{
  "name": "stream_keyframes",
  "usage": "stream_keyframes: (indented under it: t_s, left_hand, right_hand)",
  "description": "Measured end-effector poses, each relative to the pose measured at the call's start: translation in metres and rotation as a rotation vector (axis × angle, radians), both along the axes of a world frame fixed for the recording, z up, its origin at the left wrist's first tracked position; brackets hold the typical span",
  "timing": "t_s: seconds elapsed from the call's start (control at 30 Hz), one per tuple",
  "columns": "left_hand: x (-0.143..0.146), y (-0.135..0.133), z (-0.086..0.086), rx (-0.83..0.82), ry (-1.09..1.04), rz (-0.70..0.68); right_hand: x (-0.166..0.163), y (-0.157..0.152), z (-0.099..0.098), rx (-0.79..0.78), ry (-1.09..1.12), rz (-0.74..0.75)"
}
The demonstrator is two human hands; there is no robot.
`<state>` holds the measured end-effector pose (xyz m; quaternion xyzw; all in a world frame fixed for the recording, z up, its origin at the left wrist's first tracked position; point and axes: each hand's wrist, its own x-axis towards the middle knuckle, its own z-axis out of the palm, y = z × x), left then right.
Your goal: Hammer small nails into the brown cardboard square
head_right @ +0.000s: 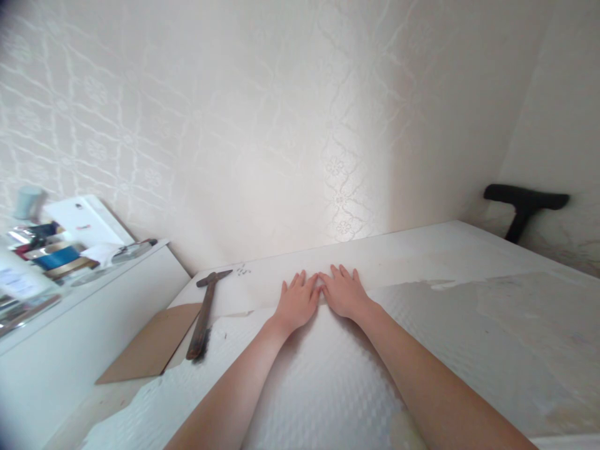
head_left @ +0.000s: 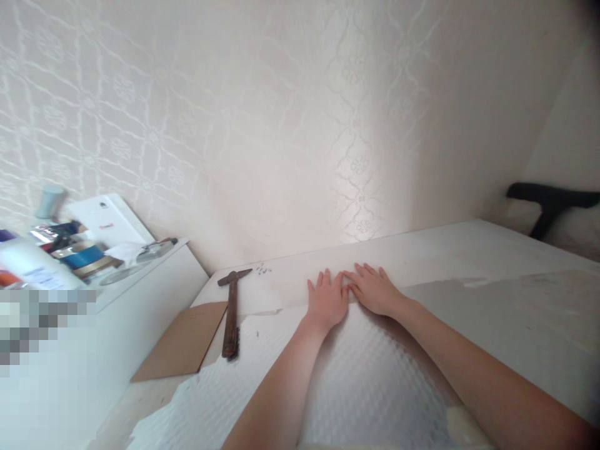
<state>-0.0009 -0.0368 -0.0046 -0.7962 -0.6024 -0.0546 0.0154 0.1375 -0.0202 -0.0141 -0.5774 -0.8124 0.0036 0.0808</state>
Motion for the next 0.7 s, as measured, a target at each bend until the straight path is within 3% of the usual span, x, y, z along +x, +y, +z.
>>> stream_keyframes:
  t_s: [0.7]
  left_hand:
    - [-0.0003, 0.0004, -0.0004, -0.004, 0.019, 0.001]
  right_hand:
    - [-0.0004, 0.0001, 0.0001, -0.012, 0.016, -0.002]
